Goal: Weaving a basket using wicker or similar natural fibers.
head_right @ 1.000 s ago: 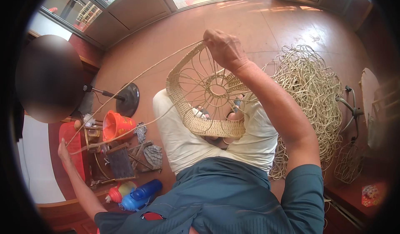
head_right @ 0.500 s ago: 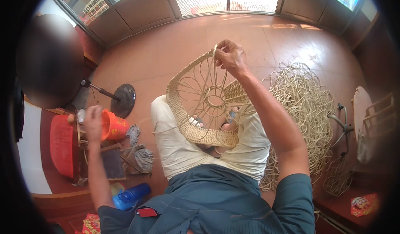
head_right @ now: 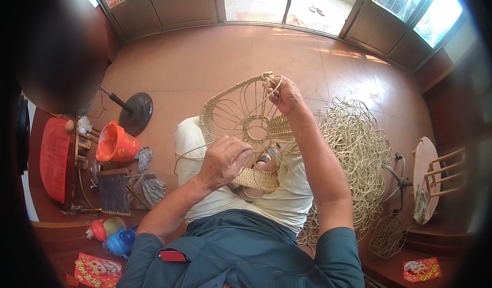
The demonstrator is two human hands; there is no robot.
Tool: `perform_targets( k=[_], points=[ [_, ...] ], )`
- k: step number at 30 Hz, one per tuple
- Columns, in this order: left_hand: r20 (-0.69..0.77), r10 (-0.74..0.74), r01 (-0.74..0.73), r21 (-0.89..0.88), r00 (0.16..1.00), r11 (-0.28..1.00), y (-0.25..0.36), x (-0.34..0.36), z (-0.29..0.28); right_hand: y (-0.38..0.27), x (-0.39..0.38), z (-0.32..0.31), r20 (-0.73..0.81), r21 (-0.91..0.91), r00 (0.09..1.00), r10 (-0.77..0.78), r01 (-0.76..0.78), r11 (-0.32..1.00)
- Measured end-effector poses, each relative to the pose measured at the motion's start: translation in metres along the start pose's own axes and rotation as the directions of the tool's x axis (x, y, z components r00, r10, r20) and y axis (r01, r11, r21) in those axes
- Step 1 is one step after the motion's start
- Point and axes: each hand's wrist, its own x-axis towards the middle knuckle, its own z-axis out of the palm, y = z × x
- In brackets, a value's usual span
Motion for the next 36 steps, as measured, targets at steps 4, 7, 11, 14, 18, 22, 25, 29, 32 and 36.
perform_targets(
  k=[4,7,11,14,18,22,25,29,32,36],
  points=[
    [0.075,-0.057,0.059,-0.031,0.996,0.998,-0.013,0.008,0.0,-0.001,0.006,-0.01,0.135,0.007,0.991,0.018,-0.019,1.0],
    [-0.012,-0.038,0.038,0.029,0.999,0.999,-0.018,0.021,0.004,0.006,0.006,-0.006,0.086,-0.097,0.994,-0.06,0.069,0.993],
    [-0.147,-0.093,0.107,0.091,0.985,0.99,-0.018,0.053,0.004,0.017,-0.006,0.016,-0.12,-0.167,0.956,-0.268,0.247,0.955],
    [-0.185,-0.076,0.092,0.079,0.98,0.993,-0.031,0.077,0.012,0.013,-0.012,0.022,-0.164,-0.194,0.918,-0.36,0.328,0.924],
    [-0.265,-0.016,0.057,0.148,0.964,0.987,-0.056,0.125,0.023,0.01,-0.011,0.021,-0.157,-0.237,0.936,-0.315,0.274,0.932],
    [-0.16,-0.122,0.134,0.064,0.98,0.989,-0.069,0.153,0.04,0.011,-0.01,0.018,-0.141,-0.218,0.936,-0.323,0.289,0.932],
    [-0.148,-0.177,0.188,0.062,0.973,0.98,-0.073,0.16,0.045,0.009,-0.012,0.02,-0.138,-0.207,0.937,-0.321,0.29,0.934],
    [-0.158,-0.215,0.227,0.056,0.964,0.972,-0.075,0.162,0.046,0.006,-0.015,0.022,-0.138,-0.255,0.933,-0.332,0.291,0.922],
    [-0.156,-0.222,0.234,0.058,0.962,0.971,-0.074,0.162,0.047,0.008,-0.015,0.021,-0.135,-0.246,0.934,-0.33,0.291,0.924],
    [-0.128,-0.277,0.282,0.018,0.952,0.959,-0.073,0.165,0.045,0.011,-0.011,0.019,-0.115,-0.191,0.947,-0.298,0.274,0.943]
  ],
)
